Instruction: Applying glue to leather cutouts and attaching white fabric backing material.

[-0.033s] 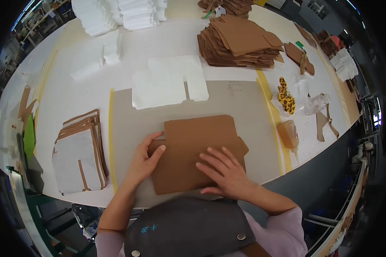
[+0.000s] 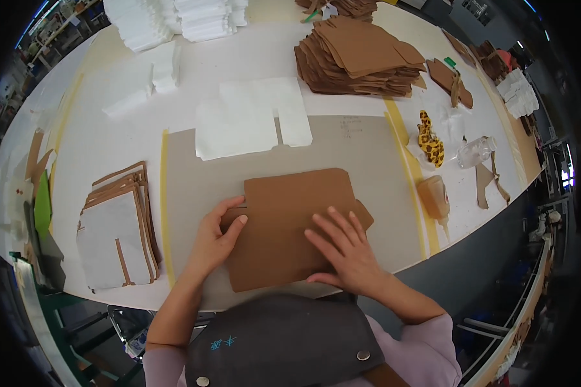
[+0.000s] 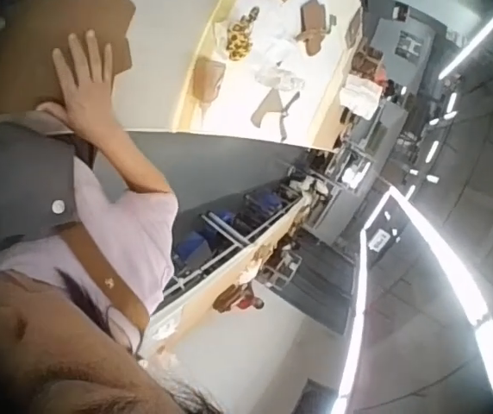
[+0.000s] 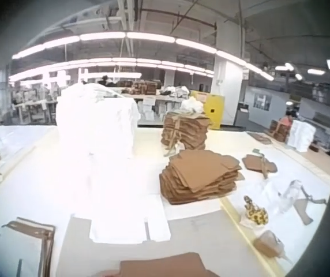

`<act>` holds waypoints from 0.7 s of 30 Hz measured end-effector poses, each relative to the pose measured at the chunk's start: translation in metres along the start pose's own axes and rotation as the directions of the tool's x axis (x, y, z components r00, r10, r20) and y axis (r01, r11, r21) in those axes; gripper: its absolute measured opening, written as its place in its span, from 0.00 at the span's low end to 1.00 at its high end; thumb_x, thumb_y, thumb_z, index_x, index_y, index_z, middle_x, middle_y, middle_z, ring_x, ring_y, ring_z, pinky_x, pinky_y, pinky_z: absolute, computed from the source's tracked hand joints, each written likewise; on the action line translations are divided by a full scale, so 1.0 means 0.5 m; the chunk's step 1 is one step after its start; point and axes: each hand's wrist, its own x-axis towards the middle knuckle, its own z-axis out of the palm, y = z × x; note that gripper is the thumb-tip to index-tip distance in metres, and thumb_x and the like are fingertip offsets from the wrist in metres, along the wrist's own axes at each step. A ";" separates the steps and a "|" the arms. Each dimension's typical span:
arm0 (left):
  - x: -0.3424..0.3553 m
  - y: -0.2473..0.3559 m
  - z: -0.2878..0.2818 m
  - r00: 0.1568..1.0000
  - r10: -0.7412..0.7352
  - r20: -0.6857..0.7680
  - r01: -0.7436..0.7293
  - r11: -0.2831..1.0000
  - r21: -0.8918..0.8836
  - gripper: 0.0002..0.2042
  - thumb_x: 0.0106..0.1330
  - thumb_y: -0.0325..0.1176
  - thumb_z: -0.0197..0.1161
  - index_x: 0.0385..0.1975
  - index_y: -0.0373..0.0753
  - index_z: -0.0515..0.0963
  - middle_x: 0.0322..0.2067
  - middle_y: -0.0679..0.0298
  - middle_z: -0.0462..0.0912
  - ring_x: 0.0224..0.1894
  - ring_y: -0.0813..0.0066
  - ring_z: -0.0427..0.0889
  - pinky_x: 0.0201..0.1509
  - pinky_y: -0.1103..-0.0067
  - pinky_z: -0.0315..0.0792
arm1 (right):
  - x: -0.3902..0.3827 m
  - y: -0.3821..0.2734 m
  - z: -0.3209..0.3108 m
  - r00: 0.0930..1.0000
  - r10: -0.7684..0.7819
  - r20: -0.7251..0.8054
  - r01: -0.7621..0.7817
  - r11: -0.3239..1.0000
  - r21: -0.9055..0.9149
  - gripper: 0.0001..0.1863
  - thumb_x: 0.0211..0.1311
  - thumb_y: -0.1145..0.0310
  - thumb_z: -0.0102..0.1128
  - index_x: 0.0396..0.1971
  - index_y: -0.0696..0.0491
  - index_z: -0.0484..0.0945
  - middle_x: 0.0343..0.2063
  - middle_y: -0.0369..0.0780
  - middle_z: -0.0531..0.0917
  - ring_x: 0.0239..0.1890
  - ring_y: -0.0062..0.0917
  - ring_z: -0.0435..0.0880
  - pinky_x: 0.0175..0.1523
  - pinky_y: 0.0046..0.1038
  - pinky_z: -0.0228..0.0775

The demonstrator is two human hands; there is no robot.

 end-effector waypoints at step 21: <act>0.014 0.031 -0.008 0.982 -0.191 0.011 0.183 0.924 -0.337 0.08 0.64 0.25 0.61 0.42 0.33 0.78 0.36 0.65 0.83 0.42 0.79 0.79 0.43 0.80 0.72 | 0.041 0.178 -0.036 0.804 0.534 0.263 -0.385 0.131 0.913 0.19 0.66 0.67 0.57 0.53 0.59 0.70 0.30 0.37 0.84 0.33 0.18 0.82 0.40 0.22 0.74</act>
